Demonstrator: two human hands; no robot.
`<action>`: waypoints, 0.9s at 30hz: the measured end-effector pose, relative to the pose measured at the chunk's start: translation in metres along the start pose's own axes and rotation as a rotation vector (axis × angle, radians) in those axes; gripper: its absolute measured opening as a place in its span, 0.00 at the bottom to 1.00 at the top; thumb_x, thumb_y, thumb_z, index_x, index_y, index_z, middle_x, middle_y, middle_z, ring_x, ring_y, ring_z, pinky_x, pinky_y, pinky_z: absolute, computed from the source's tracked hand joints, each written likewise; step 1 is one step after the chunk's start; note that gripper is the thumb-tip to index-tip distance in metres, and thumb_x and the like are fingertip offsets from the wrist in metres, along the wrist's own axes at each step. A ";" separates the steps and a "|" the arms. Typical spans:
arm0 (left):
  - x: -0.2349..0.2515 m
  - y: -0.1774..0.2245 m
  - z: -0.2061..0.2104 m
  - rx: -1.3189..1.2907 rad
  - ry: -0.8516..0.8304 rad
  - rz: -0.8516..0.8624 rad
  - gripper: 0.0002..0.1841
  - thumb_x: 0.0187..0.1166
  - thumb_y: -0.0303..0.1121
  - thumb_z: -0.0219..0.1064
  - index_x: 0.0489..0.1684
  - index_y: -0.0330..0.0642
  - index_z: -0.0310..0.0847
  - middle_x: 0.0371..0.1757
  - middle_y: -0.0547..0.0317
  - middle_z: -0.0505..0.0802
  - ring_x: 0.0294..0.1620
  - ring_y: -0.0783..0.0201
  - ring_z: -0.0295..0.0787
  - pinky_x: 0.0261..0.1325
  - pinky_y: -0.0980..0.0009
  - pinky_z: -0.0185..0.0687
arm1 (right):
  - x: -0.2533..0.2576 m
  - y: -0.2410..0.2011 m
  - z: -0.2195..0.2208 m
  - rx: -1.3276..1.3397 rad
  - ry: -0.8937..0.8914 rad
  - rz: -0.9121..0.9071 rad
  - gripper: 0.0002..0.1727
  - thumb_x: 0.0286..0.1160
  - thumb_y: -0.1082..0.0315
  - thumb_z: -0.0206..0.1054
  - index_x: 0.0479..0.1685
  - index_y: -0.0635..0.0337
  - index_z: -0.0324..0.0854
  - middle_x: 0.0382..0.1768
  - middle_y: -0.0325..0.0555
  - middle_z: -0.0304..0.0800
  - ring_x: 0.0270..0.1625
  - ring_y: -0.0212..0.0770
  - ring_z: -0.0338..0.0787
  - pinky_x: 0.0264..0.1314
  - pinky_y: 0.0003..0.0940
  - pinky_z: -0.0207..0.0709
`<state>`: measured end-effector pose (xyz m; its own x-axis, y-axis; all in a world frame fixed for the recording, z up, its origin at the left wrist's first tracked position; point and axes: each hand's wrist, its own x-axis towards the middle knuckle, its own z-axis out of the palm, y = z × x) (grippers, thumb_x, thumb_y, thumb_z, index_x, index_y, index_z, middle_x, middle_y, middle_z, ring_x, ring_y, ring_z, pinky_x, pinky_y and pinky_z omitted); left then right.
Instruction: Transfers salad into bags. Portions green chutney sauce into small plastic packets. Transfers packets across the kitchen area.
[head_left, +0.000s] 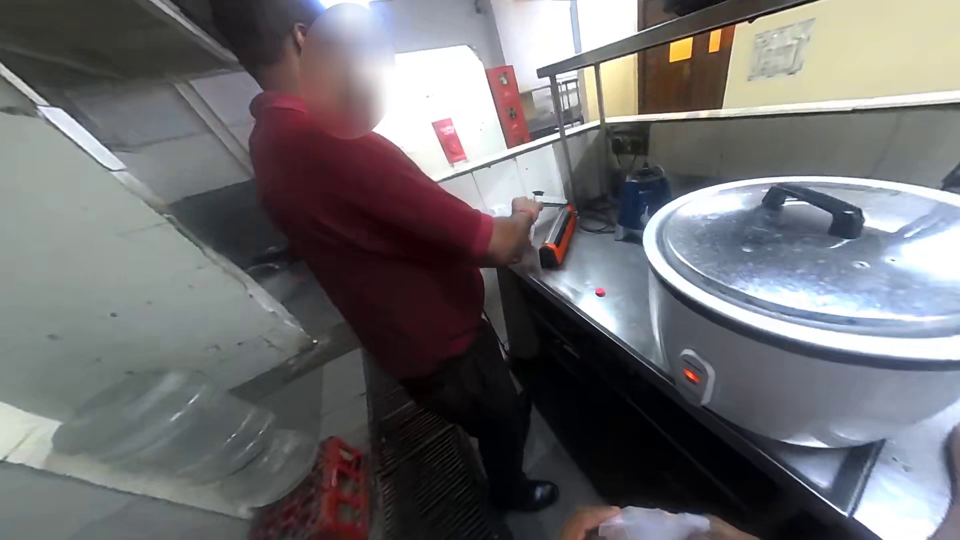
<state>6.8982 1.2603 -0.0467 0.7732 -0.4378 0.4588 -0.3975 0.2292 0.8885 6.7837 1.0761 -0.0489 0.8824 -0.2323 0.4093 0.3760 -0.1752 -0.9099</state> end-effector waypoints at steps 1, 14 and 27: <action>0.011 -0.007 -0.004 0.009 0.002 0.021 0.07 0.81 0.23 0.66 0.48 0.39 0.89 0.48 0.73 0.94 0.52 0.84 0.87 0.61 0.80 0.85 | 0.007 0.019 -0.003 0.029 -0.008 -0.042 0.11 0.85 0.71 0.63 0.47 0.68 0.90 0.54 0.45 0.93 0.62 0.26 0.87 0.71 0.26 0.80; 0.112 -0.032 -0.055 0.165 -0.304 -0.022 0.12 0.75 0.32 0.74 0.34 0.28 0.90 0.36 0.54 0.90 0.45 0.78 0.85 0.54 0.84 0.81 | 0.083 0.049 0.022 -0.085 0.167 -0.065 0.12 0.87 0.67 0.62 0.48 0.59 0.92 0.59 0.40 0.93 0.68 0.27 0.86 0.74 0.27 0.79; 0.166 -0.062 -0.081 -0.127 -0.595 0.036 0.09 0.77 0.32 0.73 0.34 0.34 0.87 0.39 0.62 0.88 0.49 0.83 0.82 0.56 0.86 0.79 | 0.083 0.036 0.068 -0.063 0.400 0.016 0.10 0.84 0.65 0.65 0.47 0.54 0.94 0.74 0.42 0.85 0.80 0.35 0.78 0.83 0.37 0.73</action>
<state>7.0912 1.2438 -0.0256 0.3370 -0.8300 0.4445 -0.3280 0.3390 0.8817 6.8900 1.1157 -0.0517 0.7033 -0.5875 0.4004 0.3341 -0.2240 -0.9155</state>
